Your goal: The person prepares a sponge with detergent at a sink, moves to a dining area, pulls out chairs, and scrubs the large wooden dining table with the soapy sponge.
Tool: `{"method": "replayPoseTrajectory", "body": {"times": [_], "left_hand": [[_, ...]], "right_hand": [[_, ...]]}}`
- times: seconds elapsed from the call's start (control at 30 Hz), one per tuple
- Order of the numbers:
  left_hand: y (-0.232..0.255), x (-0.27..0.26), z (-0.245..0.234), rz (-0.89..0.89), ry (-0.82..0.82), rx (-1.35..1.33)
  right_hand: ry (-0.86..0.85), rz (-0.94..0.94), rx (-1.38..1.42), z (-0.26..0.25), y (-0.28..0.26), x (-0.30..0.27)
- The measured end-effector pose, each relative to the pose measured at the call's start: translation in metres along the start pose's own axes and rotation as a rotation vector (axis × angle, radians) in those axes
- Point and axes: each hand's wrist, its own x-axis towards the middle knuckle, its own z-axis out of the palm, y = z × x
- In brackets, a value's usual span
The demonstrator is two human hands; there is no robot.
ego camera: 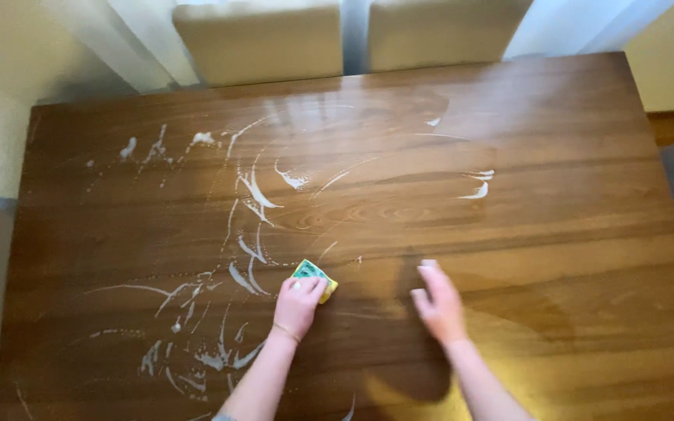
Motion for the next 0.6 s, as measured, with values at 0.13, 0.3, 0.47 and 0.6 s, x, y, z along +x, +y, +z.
{"method": "replayPoseTrajectory", "body": {"times": [0.13,0.3,0.47,0.6], "left_hand": [[-0.018,0.055,0.004,-0.022,0.016,-0.035],[0.022,0.109,0.048,-0.317,0.085,0.203],[0.174,0.124,0.029,-0.108,0.092,-0.333],[0.197,0.094,0.017,-0.021,-0.029,-0.634]], "right_hand": [[0.159,0.21,-0.183,-0.051,0.081,-0.047],[0.103,0.148,-0.386,-0.048,0.111,-0.065],[-0.028,0.195,-0.316,-0.062,0.118,-0.062],[-0.162,0.203,-0.169,-0.075,0.12,-0.07]]}}
